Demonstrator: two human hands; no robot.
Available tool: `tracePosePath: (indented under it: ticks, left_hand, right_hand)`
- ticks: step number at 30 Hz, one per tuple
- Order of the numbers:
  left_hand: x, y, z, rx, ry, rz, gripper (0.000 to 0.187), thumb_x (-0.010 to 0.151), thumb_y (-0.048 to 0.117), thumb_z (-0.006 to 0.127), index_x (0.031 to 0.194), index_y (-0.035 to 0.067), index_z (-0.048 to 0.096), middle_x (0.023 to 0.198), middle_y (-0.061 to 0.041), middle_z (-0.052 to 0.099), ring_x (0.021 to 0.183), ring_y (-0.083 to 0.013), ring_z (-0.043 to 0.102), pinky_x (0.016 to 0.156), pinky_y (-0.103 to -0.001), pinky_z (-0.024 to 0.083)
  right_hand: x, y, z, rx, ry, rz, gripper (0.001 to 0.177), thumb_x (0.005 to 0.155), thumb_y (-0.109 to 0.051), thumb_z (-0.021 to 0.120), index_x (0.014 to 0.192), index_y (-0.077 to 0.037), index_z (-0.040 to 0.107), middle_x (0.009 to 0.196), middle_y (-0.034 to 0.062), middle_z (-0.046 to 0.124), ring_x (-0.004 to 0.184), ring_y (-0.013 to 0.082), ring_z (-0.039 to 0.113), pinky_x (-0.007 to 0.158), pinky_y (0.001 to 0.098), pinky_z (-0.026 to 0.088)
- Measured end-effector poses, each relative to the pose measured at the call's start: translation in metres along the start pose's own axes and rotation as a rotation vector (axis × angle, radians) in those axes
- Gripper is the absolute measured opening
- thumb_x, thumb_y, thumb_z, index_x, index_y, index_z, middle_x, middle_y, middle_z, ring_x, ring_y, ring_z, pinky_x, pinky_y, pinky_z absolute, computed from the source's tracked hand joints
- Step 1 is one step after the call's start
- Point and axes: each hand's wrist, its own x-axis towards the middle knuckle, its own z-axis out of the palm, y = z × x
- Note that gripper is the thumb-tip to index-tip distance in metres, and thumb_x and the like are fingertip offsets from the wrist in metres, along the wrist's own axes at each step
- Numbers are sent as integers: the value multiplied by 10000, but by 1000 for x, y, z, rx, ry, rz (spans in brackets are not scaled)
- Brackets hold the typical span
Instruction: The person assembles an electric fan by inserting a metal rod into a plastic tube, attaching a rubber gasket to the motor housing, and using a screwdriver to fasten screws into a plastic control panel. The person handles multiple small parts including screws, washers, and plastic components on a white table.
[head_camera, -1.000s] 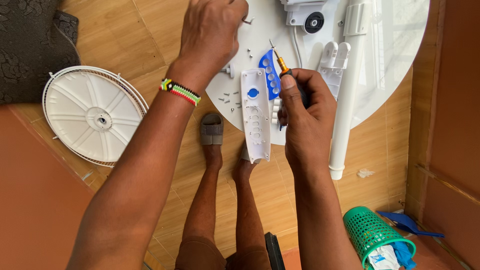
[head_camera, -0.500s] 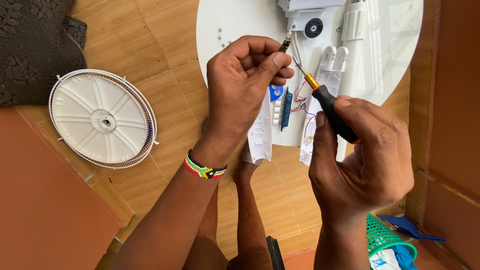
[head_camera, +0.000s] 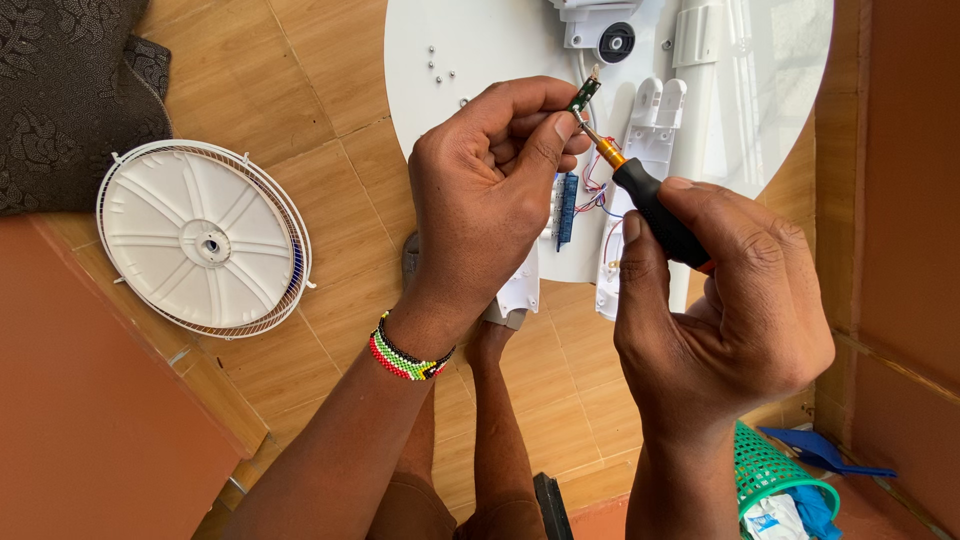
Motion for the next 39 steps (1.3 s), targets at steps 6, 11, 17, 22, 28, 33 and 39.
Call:
tracePosePath:
  ticks: [6, 11, 17, 22, 28, 33, 39]
  left_hand:
    - [-7, 8, 2, 170, 35, 69, 116, 1059, 17, 669, 1163, -5, 713, 1016, -90, 797, 984, -113, 793, 867, -243, 671]
    - [-11, 14, 4, 266, 70, 110, 114, 1039, 29, 704, 1148, 16, 732, 991, -68, 802, 907, -94, 795, 821, -231, 668]
    - [-14, 17, 2, 280, 83, 148, 137, 1036, 36, 727, 1172, 23, 740, 1021, -71, 800, 884, -91, 794, 816, -219, 671]
    - [-13, 17, 1, 319, 83, 173, 132, 1033, 37, 737, 1165, 32, 747, 1036, -66, 802, 884, -88, 801, 806, -210, 672]
    - [-15, 18, 3, 353, 82, 189, 157, 1041, 16, 727, 1194, 49, 736, 998, -68, 795, 867, -89, 798, 783, -205, 655]
    - [-15, 18, -1, 483, 25, 283, 222, 1074, -9, 696, 1266, 102, 684, 1067, -57, 766, 921, -104, 777, 800, -212, 630]
    - [-22, 10, -10, 474, -50, 363, 484, 1077, 14, 705, 1478, 79, 442, 1340, -128, 654, 1127, -175, 733, 914, -216, 658]
  right_hand:
    - [-1, -4, 1, 22, 20, 50, 203, 1054, 106, 847, 1175, 68, 689, 1084, 154, 723, 934, 170, 691, 786, 233, 590]
    - [-1, -6, 1, 48, 26, 114, 174, 1116, -21, 807, 1194, 54, 671, 1073, 119, 703, 900, 133, 688, 775, 231, 586]
    - [0, -5, 0, -86, -55, 170, 171, 1162, -128, 748, 1117, 21, 677, 946, 63, 675, 707, 98, 610, 629, 222, 478]
    - [2, -2, -3, -111, -60, 11, 150, 1159, -114, 699, 1227, 12, 653, 1068, 91, 665, 820, 139, 595, 726, 198, 520]
    - [3, 0, 0, -49, -37, 110, 194, 1123, -144, 733, 1135, 34, 657, 951, 109, 671, 780, 142, 622, 667, 224, 486]
    - [6, 19, 12, 702, -16, 671, 258, 1097, -242, 659, 1102, 15, 648, 793, 52, 630, 615, 91, 555, 549, 217, 424]
    - [-4, 48, 30, 1203, -21, 892, 254, 1072, -231, 643, 1129, 16, 652, 798, 60, 632, 598, 102, 550, 527, 228, 407]
